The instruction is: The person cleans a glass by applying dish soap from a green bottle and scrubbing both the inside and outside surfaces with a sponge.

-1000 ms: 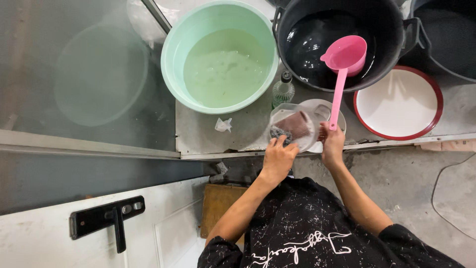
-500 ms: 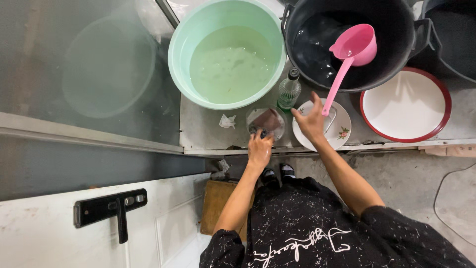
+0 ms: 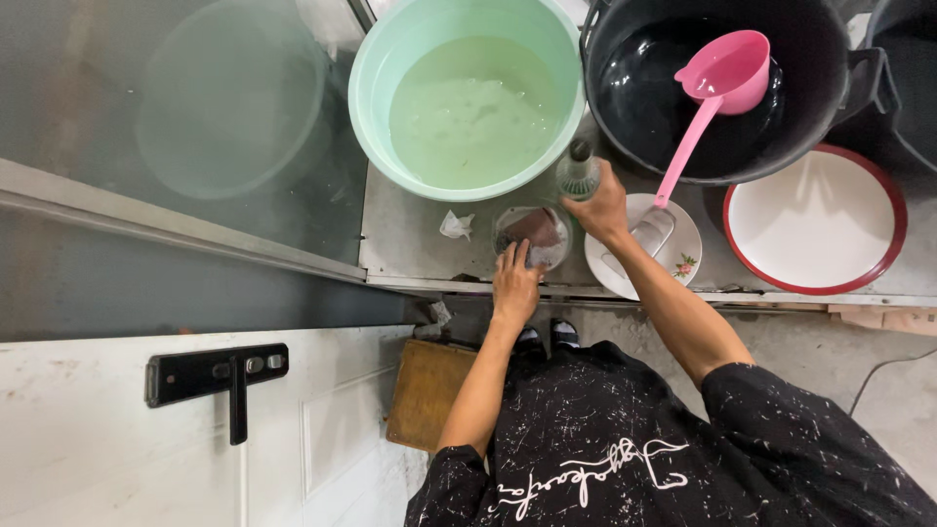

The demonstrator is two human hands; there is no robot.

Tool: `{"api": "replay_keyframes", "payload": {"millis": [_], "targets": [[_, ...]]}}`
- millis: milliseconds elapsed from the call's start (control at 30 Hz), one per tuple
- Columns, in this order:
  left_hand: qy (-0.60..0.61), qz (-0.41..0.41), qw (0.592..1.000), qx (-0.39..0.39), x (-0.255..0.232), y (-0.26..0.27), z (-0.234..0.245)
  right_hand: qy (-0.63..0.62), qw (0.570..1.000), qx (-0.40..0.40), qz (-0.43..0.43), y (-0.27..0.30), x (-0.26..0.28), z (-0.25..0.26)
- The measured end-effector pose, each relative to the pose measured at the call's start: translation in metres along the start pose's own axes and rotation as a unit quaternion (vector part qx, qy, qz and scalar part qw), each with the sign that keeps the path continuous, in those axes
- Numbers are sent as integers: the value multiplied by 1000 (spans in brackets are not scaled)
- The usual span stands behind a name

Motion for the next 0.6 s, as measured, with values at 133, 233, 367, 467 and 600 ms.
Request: {"api": "replay_keyframes", "payload": {"millis": [133,233,367,467,600], "targets": [[6,23,999,22,13,6,1,83,991,-6,109,10,30,7],[-22,-11,1000,15,18,10,5,74,974,1,215,19,62,20],[14,-14,1000,17,23,13,6,120,953,41,274,30,99,41],[16,-14,1000,13,24,13,6,224,927,64,293,34,119,54],[30,-11,999,0,23,12,10,335,873,86,343,43,133,60]]}}
Point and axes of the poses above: each hand's wrist, its own y-axis away from the middle knuckle, its own z-axis out of the back of the hand, x = y × z, the point moved 8 cm from there along -y, towards the middle knuckle, and after that the axes turned 3 degrees about x, right-handed, at the moved point
